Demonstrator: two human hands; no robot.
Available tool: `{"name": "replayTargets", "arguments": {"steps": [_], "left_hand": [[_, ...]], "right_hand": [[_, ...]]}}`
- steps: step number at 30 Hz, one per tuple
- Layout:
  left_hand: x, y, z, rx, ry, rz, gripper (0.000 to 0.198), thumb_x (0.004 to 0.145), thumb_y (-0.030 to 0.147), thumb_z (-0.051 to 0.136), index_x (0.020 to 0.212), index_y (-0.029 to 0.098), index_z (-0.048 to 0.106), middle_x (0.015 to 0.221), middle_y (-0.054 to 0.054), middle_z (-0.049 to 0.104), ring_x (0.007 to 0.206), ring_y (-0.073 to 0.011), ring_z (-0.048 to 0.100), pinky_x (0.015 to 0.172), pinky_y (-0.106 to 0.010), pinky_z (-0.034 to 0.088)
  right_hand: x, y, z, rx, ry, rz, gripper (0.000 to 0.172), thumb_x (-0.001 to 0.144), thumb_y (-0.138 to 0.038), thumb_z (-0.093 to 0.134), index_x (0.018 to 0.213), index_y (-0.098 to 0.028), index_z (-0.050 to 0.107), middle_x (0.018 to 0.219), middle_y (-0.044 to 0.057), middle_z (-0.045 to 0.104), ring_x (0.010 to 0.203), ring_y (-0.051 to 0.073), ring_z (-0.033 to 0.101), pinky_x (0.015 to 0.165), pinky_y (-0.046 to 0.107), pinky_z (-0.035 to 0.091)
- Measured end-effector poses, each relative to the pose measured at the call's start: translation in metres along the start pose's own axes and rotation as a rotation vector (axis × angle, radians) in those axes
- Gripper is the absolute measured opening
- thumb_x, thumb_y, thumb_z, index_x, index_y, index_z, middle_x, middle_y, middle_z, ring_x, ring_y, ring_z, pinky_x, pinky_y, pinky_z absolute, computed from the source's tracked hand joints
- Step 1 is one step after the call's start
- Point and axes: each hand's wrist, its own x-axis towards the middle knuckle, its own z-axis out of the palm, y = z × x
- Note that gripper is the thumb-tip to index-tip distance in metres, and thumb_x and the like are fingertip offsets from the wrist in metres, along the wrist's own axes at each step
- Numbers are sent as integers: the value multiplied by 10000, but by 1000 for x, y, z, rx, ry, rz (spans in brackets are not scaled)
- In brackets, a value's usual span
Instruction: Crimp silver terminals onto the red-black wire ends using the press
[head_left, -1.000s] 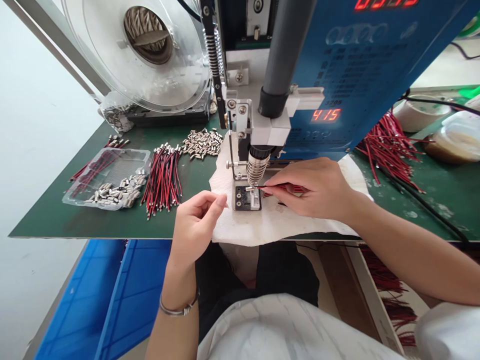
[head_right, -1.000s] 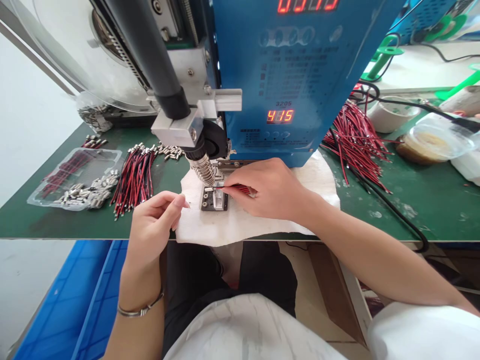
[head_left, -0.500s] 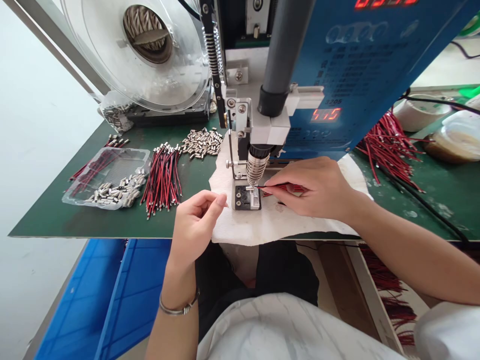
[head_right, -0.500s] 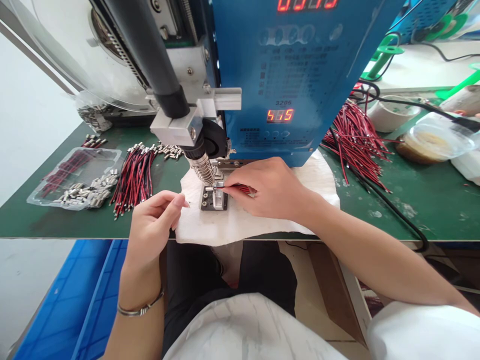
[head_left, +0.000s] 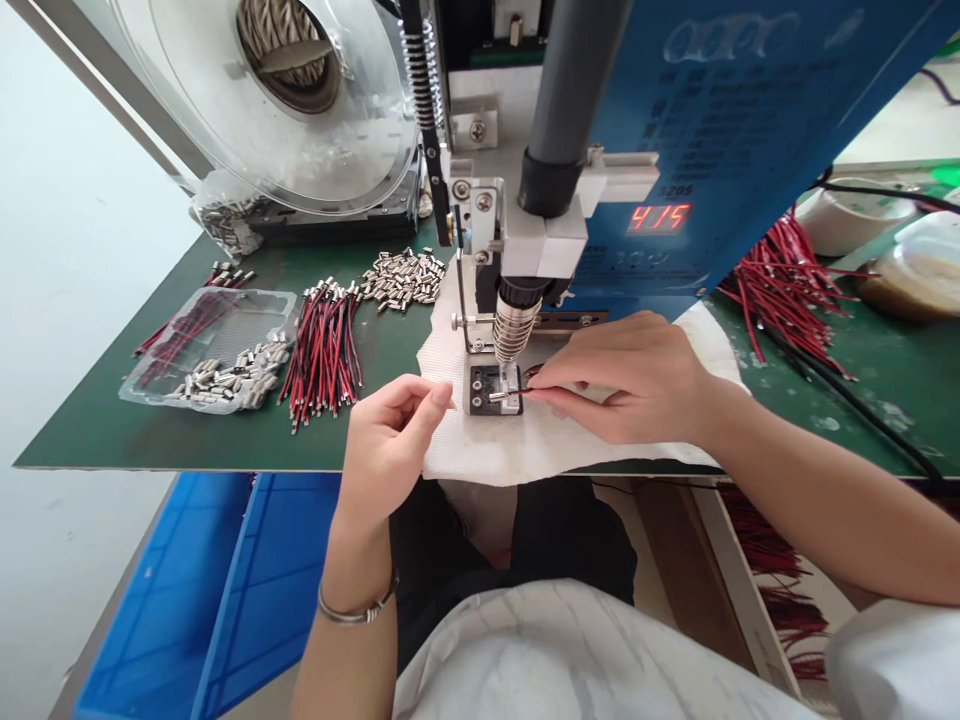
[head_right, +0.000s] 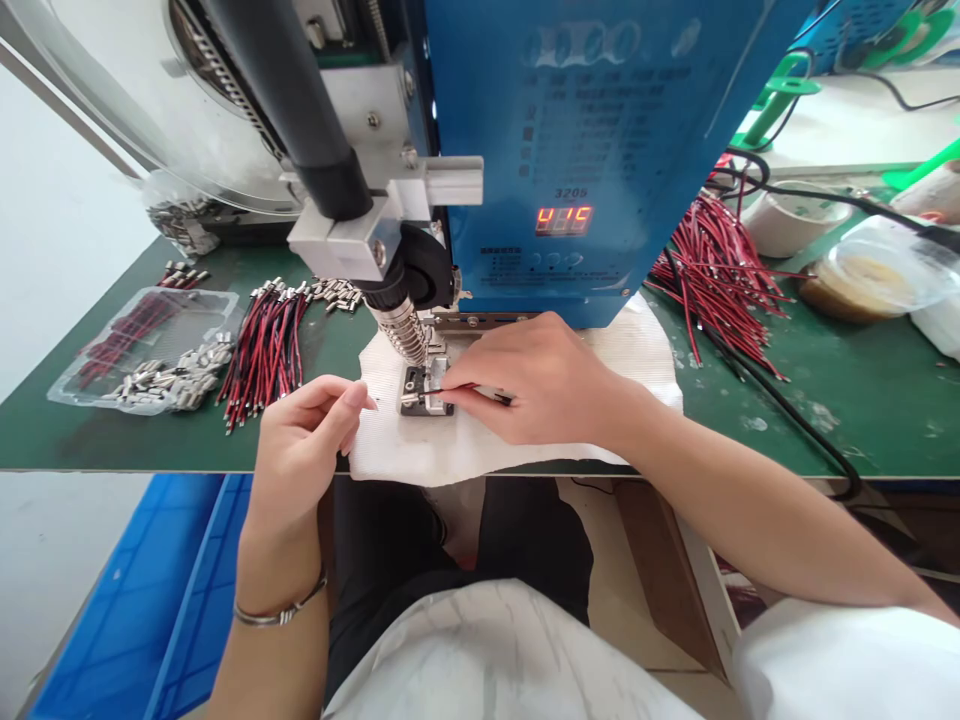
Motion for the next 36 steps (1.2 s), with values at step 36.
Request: {"name": "replayTargets", "arguments": {"steps": [36], "left_hand": [[-66, 32, -17, -53, -20, 117, 369, 986, 328, 653, 648, 178, 651, 501, 47, 376, 453, -72, 273, 433, -255, 233]], "right_hand": [[63, -114, 56, 758, 316, 583, 109, 1012, -308, 632, 943, -245, 688, 908, -13, 830, 796, 144, 792, 689, 245, 583]]}}
